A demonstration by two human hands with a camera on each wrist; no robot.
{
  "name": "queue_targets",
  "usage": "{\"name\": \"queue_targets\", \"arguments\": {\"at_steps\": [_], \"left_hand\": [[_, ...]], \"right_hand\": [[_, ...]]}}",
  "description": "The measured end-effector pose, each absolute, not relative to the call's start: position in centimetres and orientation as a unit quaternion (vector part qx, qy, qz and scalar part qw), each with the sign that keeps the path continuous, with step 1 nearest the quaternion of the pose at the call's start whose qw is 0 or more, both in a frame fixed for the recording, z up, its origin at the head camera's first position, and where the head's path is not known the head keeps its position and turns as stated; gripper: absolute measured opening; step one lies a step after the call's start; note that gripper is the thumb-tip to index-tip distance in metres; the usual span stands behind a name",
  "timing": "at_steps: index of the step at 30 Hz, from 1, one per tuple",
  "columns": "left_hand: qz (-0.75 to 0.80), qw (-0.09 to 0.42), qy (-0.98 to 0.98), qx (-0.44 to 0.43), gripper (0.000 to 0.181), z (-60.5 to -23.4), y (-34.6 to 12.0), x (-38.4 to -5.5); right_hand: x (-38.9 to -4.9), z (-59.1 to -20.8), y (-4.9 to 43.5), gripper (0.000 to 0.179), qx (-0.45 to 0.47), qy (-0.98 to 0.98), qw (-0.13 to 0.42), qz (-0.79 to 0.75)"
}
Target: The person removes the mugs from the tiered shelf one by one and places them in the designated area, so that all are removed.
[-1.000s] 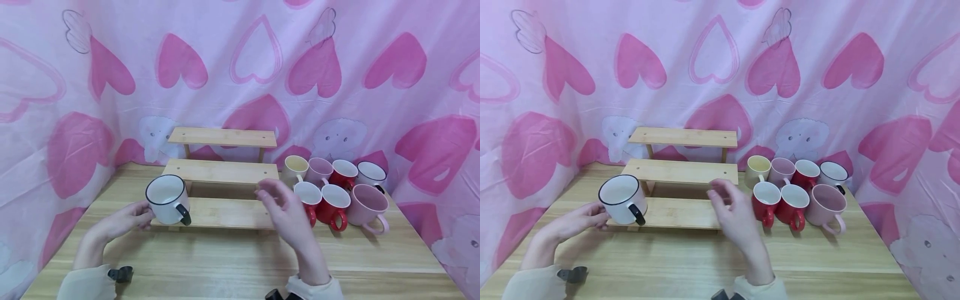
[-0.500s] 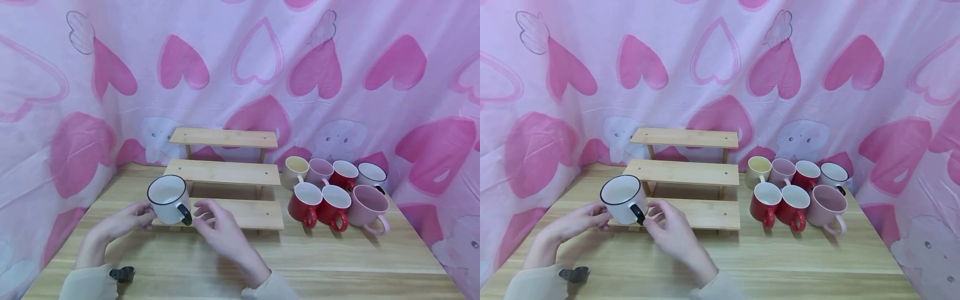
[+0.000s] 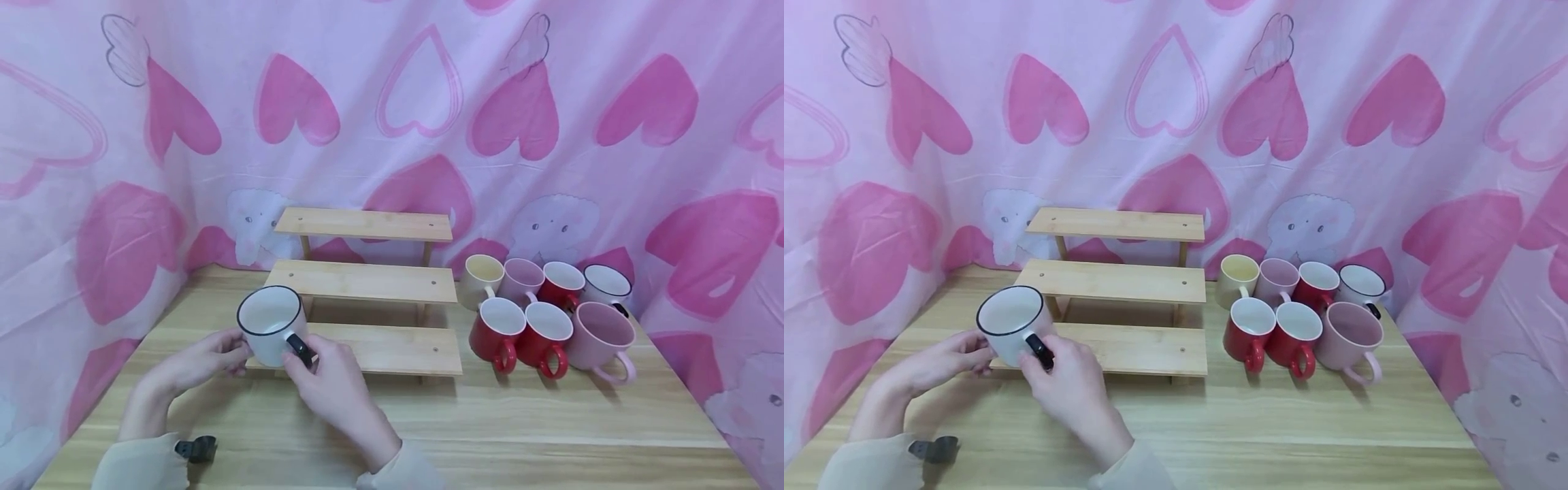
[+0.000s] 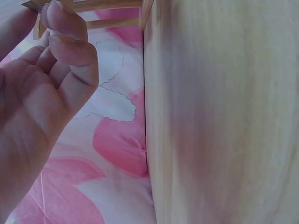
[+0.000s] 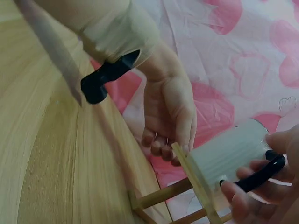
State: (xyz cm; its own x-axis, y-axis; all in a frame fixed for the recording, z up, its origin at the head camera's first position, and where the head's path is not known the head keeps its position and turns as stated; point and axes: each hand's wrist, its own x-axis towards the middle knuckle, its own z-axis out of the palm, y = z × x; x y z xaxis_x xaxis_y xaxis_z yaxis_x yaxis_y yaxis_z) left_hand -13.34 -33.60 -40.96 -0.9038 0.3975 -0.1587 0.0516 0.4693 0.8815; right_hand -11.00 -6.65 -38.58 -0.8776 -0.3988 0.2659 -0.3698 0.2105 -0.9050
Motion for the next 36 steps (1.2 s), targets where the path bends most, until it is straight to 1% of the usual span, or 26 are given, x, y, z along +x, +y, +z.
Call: {"name": "queue_targets", "arguments": {"at_steps": [3,9,14,22,27,30,36], "left_hand": [[0.503,0.174,0.836,0.136,0.025,-41.0,-33.5,-13.3],[0.510,0.178,0.830,0.139,0.023,-40.8,-33.3,-13.2],[0.507,0.178,0.831,0.144,0.022,-40.5,-33.4,-13.2],[0.513,0.185,0.828,0.133,0.028,-40.2,-33.3,-13.1],[0.516,0.189,0.826,0.129,0.028,-40.1,-33.3,-13.2],[0.517,0.190,0.824,0.130,0.027,-40.1,-33.4,-13.3],[0.512,0.192,0.828,0.124,0.027,-40.5,-33.6,-13.0]], "right_hand": [[-11.1,-38.6,-6.6,0.022,-0.252,0.783,-0.004,-0.569],[-11.4,-38.8,-6.4,0.018,-0.246,0.783,-0.011,-0.571],[-11.6,-38.8,-6.2,0.018,-0.250,0.781,-0.021,-0.571],[-11.9,-38.6,-5.6,0.020,-0.254,0.767,-0.043,-0.588],[-12.1,-37.8,-4.8,0.023,-0.255,0.771,-0.064,-0.580],[-12.1,-37.1,-4.3,0.026,-0.245,0.771,-0.059,-0.585],[-11.7,-35.9,-3.4,0.026,-0.224,0.764,-0.057,-0.602]]}}
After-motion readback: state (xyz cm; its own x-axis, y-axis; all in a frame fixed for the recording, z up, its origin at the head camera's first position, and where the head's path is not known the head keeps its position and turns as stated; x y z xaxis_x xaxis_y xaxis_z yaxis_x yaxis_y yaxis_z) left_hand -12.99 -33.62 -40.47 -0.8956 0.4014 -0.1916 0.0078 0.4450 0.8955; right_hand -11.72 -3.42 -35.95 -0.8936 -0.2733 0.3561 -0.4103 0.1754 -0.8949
